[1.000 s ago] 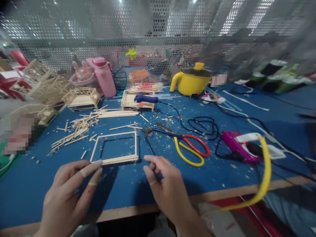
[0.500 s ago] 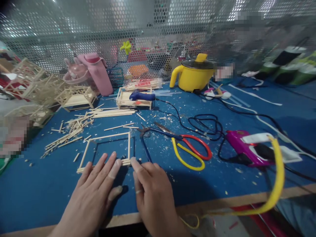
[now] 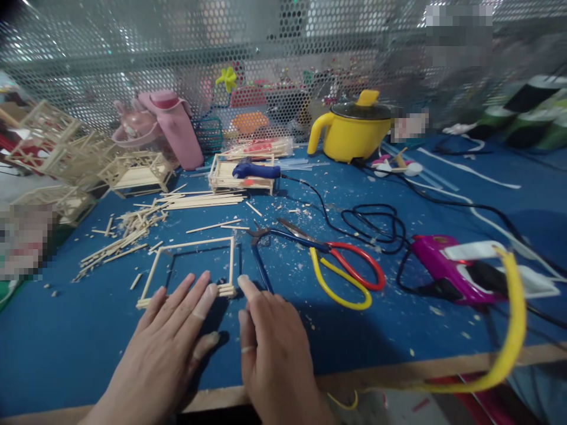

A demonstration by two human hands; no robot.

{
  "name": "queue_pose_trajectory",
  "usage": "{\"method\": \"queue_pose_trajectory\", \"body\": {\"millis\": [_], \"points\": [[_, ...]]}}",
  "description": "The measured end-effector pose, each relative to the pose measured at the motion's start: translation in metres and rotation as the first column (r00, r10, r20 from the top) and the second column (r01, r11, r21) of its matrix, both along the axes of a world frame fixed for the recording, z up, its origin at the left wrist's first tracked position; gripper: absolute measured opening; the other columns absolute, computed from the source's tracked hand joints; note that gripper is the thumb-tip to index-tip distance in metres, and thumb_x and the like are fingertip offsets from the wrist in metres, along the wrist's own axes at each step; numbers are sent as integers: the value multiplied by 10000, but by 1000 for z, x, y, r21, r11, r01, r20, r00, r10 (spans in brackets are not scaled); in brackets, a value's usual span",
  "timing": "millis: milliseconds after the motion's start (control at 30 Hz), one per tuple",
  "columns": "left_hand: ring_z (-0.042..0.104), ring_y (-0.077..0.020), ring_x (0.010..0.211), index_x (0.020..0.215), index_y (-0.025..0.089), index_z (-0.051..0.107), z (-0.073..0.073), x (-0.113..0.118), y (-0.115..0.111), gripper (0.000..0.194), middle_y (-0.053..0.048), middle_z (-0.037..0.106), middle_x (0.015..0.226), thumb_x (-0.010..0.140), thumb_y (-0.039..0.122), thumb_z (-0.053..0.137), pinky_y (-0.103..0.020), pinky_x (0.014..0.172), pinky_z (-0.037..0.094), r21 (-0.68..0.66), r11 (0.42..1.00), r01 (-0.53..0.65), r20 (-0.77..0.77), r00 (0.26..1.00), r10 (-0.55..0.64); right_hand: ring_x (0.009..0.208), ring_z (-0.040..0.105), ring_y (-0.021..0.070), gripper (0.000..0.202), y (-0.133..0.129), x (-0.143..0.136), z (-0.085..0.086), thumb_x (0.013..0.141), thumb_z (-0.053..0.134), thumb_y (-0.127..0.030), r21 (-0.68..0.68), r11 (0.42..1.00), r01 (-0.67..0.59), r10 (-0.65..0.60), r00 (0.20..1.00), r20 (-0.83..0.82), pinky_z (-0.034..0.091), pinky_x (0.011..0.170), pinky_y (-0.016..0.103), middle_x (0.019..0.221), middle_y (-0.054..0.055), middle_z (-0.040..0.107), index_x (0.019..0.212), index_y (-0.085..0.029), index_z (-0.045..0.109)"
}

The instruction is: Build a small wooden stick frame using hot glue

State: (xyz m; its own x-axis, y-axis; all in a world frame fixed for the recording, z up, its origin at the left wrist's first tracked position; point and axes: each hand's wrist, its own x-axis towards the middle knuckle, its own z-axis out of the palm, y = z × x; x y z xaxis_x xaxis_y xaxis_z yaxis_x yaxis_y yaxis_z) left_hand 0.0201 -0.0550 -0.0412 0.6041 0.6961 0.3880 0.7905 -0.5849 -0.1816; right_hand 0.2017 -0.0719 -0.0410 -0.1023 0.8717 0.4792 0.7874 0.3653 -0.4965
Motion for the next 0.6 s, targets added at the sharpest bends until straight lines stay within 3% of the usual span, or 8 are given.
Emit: {"method": "queue_pose_trajectory", "body": {"millis": [300, 433, 500, 533, 600], "points": [[370, -269, 1331, 1383, 138, 412, -2, 2, 1, 542, -82, 427, 1452, 904, 384, 476, -405, 1141, 94, -22, 1000, -15, 22, 1000, 16, 863, 657, 189, 232, -3, 5, 1, 918, 418, -170, -16, 998, 55, -55, 998, -7, 530, 741, 320, 950, 68, 682, 1129, -189, 514], [288, -237, 1386, 1421, 152, 332, 6, -5, -8, 553, -86, 397, 1472, 897, 241, 485, -382, 1152, 133, -81, 996, 42, 192, 981, -25, 862, 672, 194, 237, -2, 19, 6, 920, 402, -175, -29, 999, 36, -33, 995, 97, 540, 735, 332, 935, 64, 697, 1122, -196, 522], [314, -224, 1377, 1435, 222, 294, 13, -16, -16, 601, -63, 412, 1461, 871, 136, 483, -408, 1148, 188, -82, 996, 21, 409, 912, 15, 848, 679, 189, 246, -2, 26, 9, 913, 421, -206, -74, 996, 53, -45, 993, 106, 550, 715, 319, 938, 64, 698, 1135, -198, 526], [371, -224, 1344, 1428, 261, 301, 16, -23, -19, 614, -50, 445, 1432, 860, 115, 485, -425, 1135, 236, -84, 996, -35, 540, 838, 75, 832, 681, 186, 252, -1, 28, 9, 905, 440, -226, -98, 993, 61, -51, 993, 102, 554, 705, 312, 928, 59, 696, 1140, -203, 529], [511, -227, 1221, 1402, 291, 338, 21, -39, -23, 584, -45, 538, 1322, 857, 165, 509, -426, 1056, 374, -156, 968, -197, 746, 619, 246, 800, 681, 182, 271, 0, 29, 9, 885, 477, -261, -121, 990, 70, -60, 995, 86, 559, 696, 306, 893, 49, 691, 1144, -209, 534]]}}
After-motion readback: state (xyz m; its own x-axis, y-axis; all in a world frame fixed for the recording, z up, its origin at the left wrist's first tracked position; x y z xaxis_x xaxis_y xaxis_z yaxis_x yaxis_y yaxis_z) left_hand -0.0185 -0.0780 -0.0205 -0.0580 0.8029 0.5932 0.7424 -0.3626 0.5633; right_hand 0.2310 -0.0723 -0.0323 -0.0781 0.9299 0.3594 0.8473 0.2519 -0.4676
